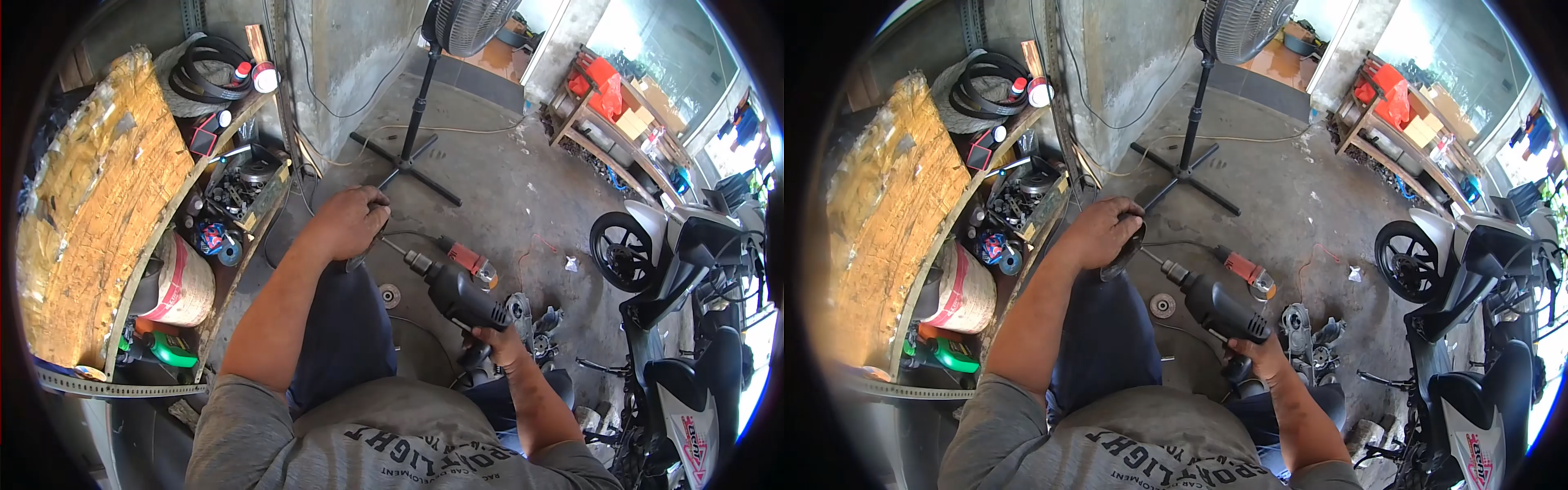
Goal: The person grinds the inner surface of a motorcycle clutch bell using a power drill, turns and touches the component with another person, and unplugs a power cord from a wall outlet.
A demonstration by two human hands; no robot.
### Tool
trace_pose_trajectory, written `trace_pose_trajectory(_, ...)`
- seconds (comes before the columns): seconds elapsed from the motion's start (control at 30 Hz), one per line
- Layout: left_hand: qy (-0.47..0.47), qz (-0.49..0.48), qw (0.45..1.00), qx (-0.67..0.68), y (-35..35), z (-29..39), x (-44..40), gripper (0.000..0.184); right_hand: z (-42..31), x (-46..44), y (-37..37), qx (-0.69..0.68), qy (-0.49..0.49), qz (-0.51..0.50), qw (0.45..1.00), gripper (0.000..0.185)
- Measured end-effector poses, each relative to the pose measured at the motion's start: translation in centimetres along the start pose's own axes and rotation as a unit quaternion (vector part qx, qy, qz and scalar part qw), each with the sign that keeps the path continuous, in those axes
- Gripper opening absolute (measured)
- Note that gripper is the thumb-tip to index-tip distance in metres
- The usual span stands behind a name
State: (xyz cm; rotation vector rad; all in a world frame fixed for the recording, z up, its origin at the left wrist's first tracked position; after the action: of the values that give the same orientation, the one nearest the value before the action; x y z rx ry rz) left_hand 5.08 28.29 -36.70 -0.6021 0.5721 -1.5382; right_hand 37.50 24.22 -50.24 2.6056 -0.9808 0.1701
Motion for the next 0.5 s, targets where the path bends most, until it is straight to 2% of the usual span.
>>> trace_pose_trajectory(0.13,0.014,0.006,1.0,-0.004,0.0,0.4,-0.1,0.027,0.3,0.1,-0.6,-0.017,0.001,0.017,1.0,0.041)
trace_pose_trajectory(0.3,0.008,-0.002,1.0,0.0,0.1,0.0,0.1,0.032,0.0,0.3,-0.9,0.048,-0.021,0.051,0.997,0.041)
trace_pose_trajectory(0.5,0.008,-0.006,1.0,0.0,0.1,0.0,0.2,0.031,-0.1,0.0,0.5,-0.024,-0.013,0.024,0.999,0.042)
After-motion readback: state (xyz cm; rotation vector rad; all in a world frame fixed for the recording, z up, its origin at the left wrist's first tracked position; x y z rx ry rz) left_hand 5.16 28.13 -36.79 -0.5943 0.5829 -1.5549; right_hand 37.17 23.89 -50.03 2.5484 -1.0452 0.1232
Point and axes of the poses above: each hand's wrist, its own x-axis away from the middle knuckle, its own y-axis out of the palm, z = x × y, the point moved 10 cm from there along -x, towards the middle knuckle, and after that the axes turned 12 degrees about -z, right-handed, at the moved point
